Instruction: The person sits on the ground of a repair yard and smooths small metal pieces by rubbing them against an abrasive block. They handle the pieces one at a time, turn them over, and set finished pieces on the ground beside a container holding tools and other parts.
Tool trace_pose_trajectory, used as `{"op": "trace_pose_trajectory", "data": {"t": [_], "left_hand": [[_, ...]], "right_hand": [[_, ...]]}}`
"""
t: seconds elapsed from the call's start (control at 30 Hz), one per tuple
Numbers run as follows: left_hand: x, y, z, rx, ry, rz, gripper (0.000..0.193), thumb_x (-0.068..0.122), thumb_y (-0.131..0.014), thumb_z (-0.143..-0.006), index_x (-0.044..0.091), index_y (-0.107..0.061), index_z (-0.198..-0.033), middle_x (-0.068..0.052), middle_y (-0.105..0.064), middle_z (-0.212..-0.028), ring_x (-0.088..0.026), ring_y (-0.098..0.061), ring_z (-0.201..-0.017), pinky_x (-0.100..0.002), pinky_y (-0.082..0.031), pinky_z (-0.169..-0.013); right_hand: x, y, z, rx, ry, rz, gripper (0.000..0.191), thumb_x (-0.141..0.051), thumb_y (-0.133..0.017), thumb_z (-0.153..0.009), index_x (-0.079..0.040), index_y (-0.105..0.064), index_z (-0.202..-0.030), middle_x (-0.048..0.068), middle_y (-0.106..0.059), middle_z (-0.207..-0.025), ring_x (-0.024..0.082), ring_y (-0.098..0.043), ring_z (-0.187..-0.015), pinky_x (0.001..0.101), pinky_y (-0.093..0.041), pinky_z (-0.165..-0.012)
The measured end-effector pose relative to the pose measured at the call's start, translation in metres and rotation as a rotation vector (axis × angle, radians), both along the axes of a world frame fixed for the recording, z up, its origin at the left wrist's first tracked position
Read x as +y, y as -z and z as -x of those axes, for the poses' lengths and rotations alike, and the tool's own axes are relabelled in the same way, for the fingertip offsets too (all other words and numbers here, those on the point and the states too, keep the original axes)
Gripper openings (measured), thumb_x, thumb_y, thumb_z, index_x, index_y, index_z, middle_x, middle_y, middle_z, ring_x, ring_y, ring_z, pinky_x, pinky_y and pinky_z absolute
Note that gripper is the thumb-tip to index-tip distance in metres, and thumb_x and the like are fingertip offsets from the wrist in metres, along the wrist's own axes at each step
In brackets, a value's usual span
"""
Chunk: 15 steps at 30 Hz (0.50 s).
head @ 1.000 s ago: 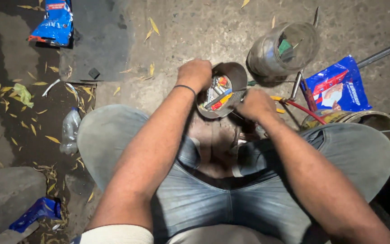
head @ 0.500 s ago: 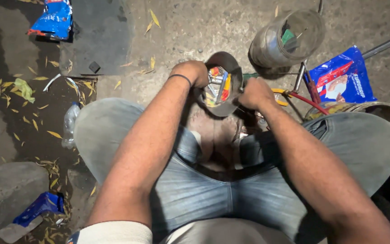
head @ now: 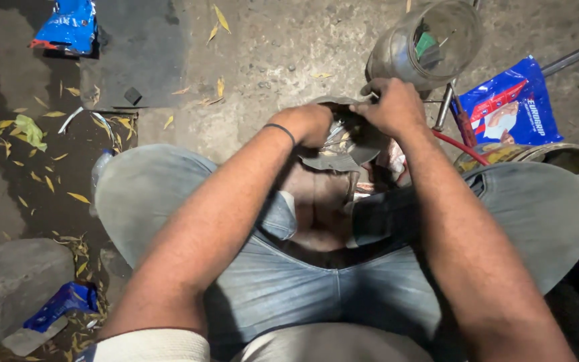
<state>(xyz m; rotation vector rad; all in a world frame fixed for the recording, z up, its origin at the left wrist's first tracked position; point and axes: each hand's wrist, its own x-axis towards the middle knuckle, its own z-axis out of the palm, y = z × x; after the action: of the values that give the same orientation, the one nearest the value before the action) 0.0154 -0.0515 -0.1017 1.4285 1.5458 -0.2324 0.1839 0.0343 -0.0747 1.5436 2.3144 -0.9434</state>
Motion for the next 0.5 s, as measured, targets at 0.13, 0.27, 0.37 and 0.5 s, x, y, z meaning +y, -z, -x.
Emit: {"op": "trace_pose_trajectory", "data": {"t": [0.13, 0.27, 0.37, 0.5], "left_hand": [[0.001, 0.011, 0.003, 0.01, 0.022, -0.01, 0.035, 0.017, -0.066, -0.086, 0.005, -0.073, -0.117, -0.021, -0.07, -0.124, -0.036, -0.067, -0.116, -0.044, -0.054, -0.098], [-0.007, 0.024, -0.019, 0.048, -0.021, -0.146, 0.034, 0.01, -0.059, -0.087, 0.007, -0.07, -0.119, -0.022, -0.069, -0.122, -0.038, -0.066, -0.114, -0.047, -0.053, -0.095], [-0.004, 0.043, -0.039, 0.046, -0.071, -0.229, 0.03, 0.012, -0.054, -0.093, 0.009, -0.069, -0.119, -0.02, -0.069, -0.121, -0.038, -0.066, -0.115, -0.05, -0.053, -0.094], [0.005, 0.071, -0.044, 0.137, -0.083, -0.176, 0.03, 0.018, -0.047, -0.103, 0.011, -0.07, -0.121, -0.018, -0.069, -0.125, -0.037, -0.066, -0.117, -0.05, -0.054, -0.095]], "right_hand": [[-0.001, 0.003, -0.005, -0.152, -0.031, 0.039, 0.045, -0.033, -0.086, -0.077, -0.02, -0.075, -0.118, 0.019, -0.073, -0.109, 0.038, -0.067, -0.105, 0.0482, -0.052, -0.092], [-0.001, 0.007, 0.0, -0.188, -0.161, 0.035, 0.038, -0.029, -0.082, -0.081, -0.019, -0.078, -0.118, 0.021, -0.072, -0.109, 0.04, -0.067, -0.106, 0.0492, -0.052, -0.094], [-0.002, 0.009, 0.0, -0.139, -0.161, 0.055, 0.041, -0.024, -0.078, -0.081, -0.022, -0.076, -0.122, 0.021, -0.072, -0.108, 0.041, -0.067, -0.104, 0.0499, -0.052, -0.093], [-0.001, 0.016, -0.005, -0.026, -0.149, 0.017, 0.042, -0.019, -0.073, -0.081, -0.02, -0.075, -0.123, 0.022, -0.071, -0.106, 0.043, -0.066, -0.103, 0.051, -0.051, -0.091]]}}
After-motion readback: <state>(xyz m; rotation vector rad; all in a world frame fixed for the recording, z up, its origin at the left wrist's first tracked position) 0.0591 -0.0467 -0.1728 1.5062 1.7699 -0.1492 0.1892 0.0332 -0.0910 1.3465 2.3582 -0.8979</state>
